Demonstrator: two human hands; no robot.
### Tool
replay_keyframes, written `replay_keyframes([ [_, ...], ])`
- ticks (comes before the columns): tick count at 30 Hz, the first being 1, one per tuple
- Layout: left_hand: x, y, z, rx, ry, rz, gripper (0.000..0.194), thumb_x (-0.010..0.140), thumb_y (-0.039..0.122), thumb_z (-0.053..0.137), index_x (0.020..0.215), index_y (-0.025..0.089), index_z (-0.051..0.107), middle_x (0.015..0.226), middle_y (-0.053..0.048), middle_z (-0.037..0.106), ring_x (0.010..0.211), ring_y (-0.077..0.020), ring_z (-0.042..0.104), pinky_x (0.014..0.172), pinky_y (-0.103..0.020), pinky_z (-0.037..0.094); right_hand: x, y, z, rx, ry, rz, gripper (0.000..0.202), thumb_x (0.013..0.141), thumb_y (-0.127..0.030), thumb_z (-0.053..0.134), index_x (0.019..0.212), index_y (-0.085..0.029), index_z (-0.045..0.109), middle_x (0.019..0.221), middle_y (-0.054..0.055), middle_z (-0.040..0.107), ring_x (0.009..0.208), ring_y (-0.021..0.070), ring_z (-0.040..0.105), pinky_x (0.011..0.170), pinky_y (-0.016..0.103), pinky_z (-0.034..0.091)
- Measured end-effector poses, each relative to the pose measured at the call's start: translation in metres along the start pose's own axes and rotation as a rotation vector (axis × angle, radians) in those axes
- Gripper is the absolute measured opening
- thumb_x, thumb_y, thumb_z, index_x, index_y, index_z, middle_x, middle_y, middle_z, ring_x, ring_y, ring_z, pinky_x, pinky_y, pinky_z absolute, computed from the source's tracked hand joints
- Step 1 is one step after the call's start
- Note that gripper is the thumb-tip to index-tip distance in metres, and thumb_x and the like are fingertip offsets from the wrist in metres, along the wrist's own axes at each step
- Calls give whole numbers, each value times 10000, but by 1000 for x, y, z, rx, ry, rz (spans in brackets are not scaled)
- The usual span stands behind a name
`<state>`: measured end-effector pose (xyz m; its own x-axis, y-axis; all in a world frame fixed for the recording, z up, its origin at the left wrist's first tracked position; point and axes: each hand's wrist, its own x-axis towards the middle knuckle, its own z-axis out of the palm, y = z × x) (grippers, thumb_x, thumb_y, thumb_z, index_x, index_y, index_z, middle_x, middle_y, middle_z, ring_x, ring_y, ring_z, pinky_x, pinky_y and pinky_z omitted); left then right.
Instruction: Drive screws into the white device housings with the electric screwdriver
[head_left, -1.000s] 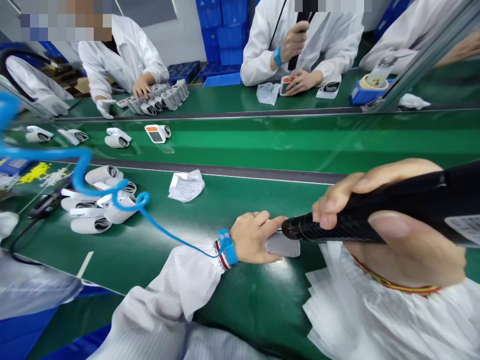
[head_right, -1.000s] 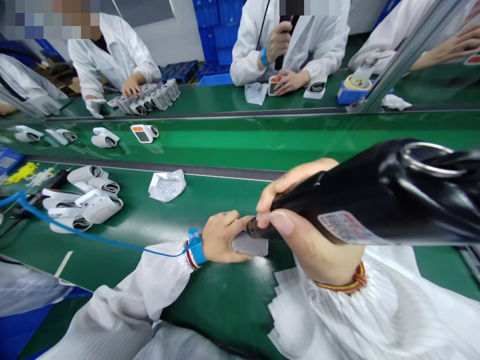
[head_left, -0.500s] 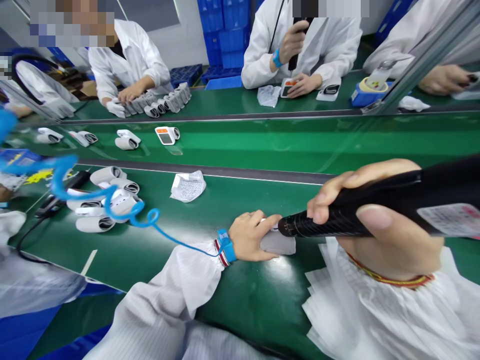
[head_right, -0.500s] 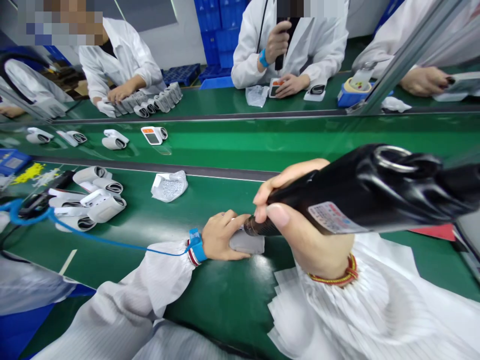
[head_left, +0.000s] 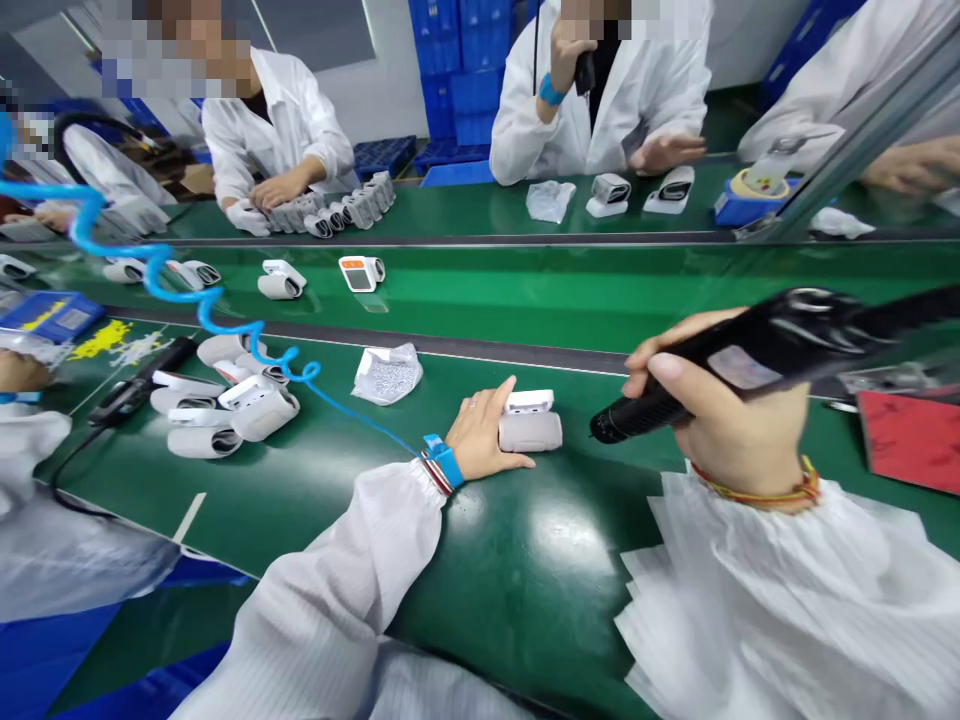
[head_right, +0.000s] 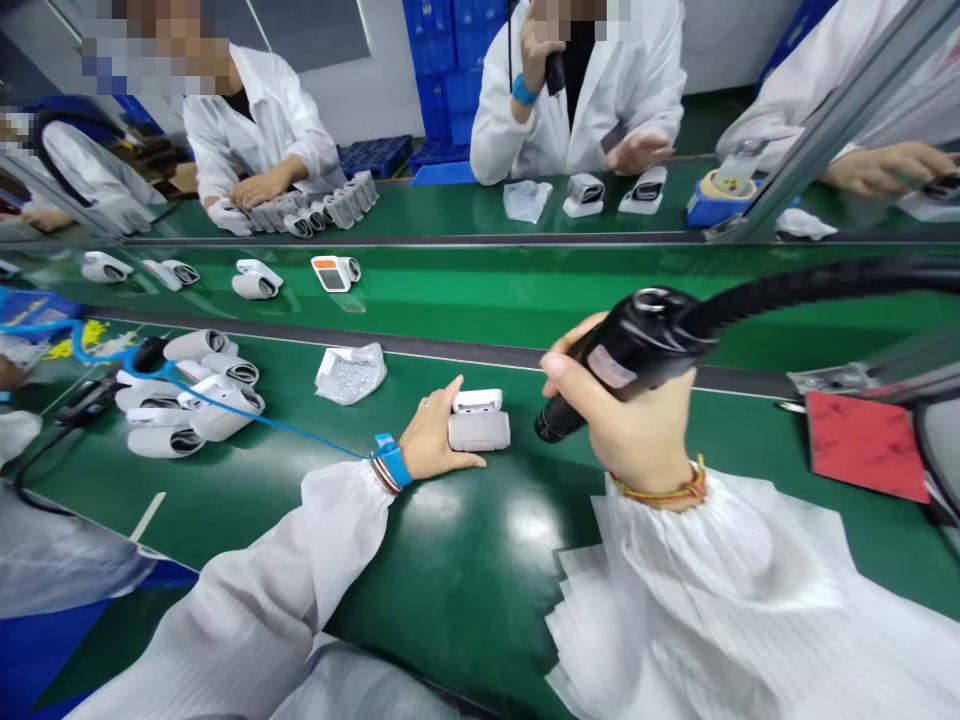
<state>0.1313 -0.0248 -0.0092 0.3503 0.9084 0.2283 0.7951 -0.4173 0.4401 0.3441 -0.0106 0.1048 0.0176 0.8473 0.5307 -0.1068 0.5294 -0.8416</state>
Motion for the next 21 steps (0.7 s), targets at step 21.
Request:
replay_keyframes([
  [21, 1, 1, 2, -112, -5, 18, 1042, 576, 464, 775, 1392, 214, 176, 1352, -142, 418, 1197, -299, 430, 980, -483, 343, 7, 23, -1, 24, 100, 76, 162, 649, -248, 740, 683, -155, 612, 615, 28, 601, 454, 152, 548, 431, 301, 429],
])
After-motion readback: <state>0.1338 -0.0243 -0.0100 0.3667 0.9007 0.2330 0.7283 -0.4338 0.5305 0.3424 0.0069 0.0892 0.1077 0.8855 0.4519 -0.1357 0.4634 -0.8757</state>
